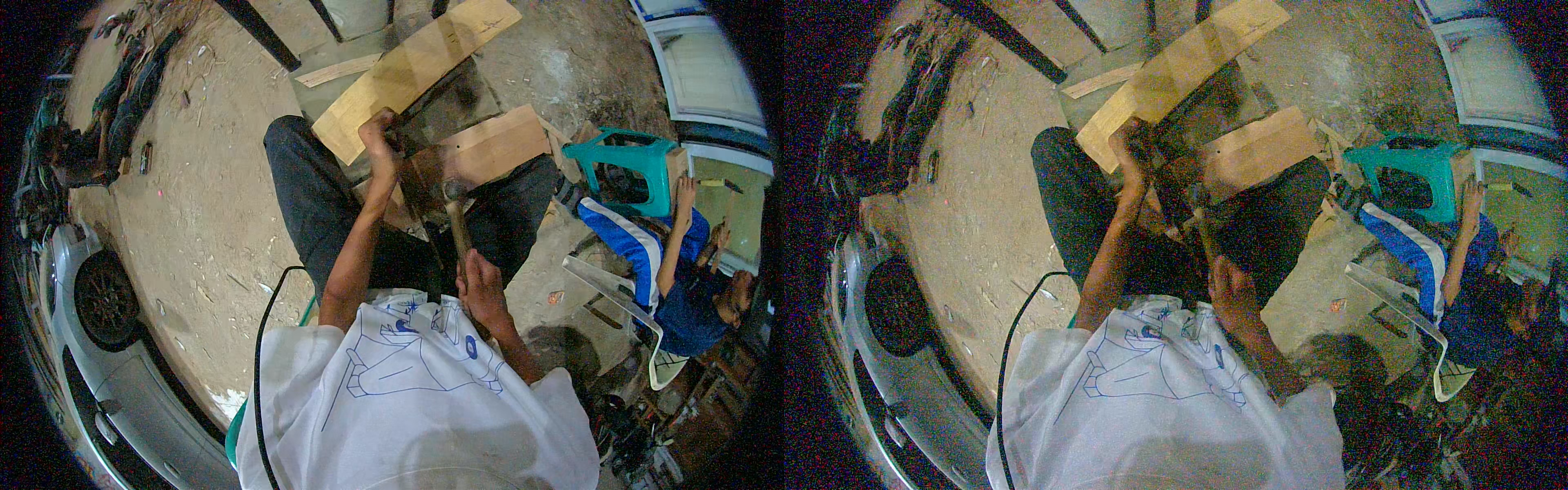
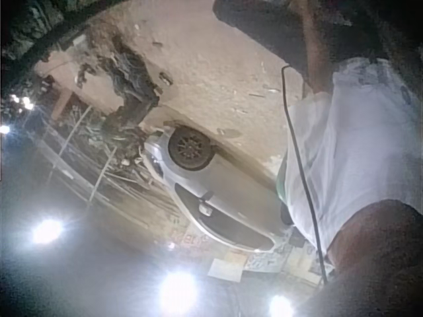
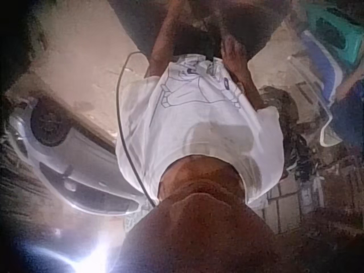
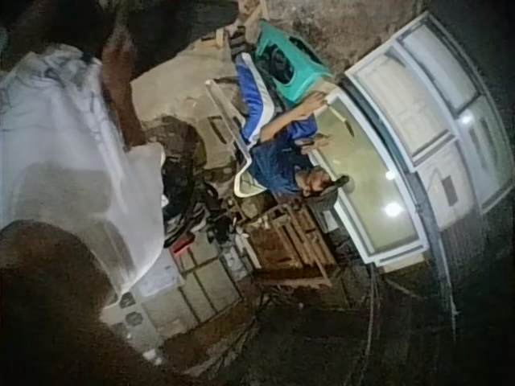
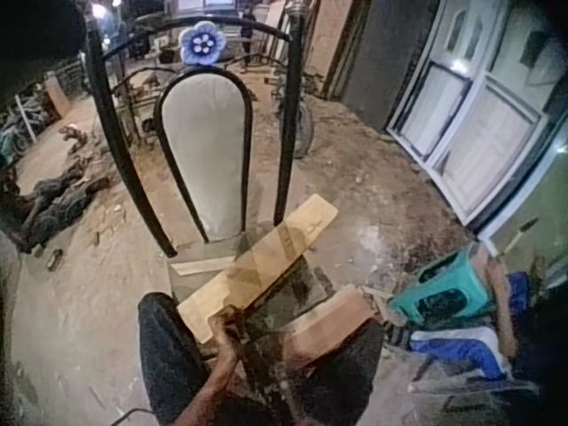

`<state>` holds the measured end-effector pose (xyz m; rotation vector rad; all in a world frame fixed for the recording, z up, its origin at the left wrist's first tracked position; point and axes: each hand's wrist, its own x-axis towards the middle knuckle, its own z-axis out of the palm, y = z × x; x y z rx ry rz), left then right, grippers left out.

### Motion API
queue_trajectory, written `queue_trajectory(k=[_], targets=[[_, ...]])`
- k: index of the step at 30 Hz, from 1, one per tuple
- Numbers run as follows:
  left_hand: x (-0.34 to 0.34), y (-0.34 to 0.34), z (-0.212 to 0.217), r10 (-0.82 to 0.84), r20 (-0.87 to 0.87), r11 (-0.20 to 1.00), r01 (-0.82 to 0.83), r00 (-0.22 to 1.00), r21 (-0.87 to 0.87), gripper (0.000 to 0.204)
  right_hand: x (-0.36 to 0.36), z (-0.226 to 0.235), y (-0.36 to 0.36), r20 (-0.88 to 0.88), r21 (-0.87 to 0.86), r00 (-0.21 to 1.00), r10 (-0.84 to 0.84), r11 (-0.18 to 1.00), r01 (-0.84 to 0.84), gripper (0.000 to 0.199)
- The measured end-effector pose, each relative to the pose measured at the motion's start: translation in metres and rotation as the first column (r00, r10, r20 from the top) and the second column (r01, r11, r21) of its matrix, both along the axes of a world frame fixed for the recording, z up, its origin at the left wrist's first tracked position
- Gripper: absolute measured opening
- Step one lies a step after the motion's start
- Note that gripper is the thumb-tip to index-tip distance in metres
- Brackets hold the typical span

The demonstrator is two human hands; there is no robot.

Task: The person sits on the floor and assembles small wooden frames by hammering nails into pre-drilled holes. They repeatedly position the frame pieces, align them, and drive nails with a hammer to join the components together.

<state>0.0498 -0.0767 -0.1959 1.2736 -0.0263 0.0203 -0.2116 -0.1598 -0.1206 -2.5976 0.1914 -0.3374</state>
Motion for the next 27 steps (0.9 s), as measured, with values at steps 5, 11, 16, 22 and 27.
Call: queue_trajectory(k=[5,11,16,22,27], targets=[[0.004,0.000,0.002,-0.023,0.047,0.990,0.016,0.999,0.141,0.058,0.011,0.021,0.002,-0.433,0.468,0.901,0.013,0.858,0.212,0.028],[0.004,-0.006,-0.019,0.088,0.159,0.977,-0.116,0.983,0.179,0.043,0.019,0.036,0.009,-0.263,0.489,0.964,-0.046,0.855,0.174,0.049],[-0.005,0.003,-0.003,-0.100,0.028,0.973,0.092,0.995,0.214,0.046,0.014,0.014,0.015,-0.221,0.043,0.968,-0.120,0.990,0.132,0.028],[-0.027,-0.022,0.007,-0.114,-0.063,0.993,0.116,0.992,0.026,0.032,0.031,0.014,0.006,-0.109,0.024,0.990,-0.088,0.996,0.091,0.052],[-0.019,-0.016,-0.014,-0.034,0.267,0.980,-0.020,0.963,0.199,0.030,0.036,0.087,0.008,-0.577,0.654,0.787,-0.217,0.454,0.605,0.051]])
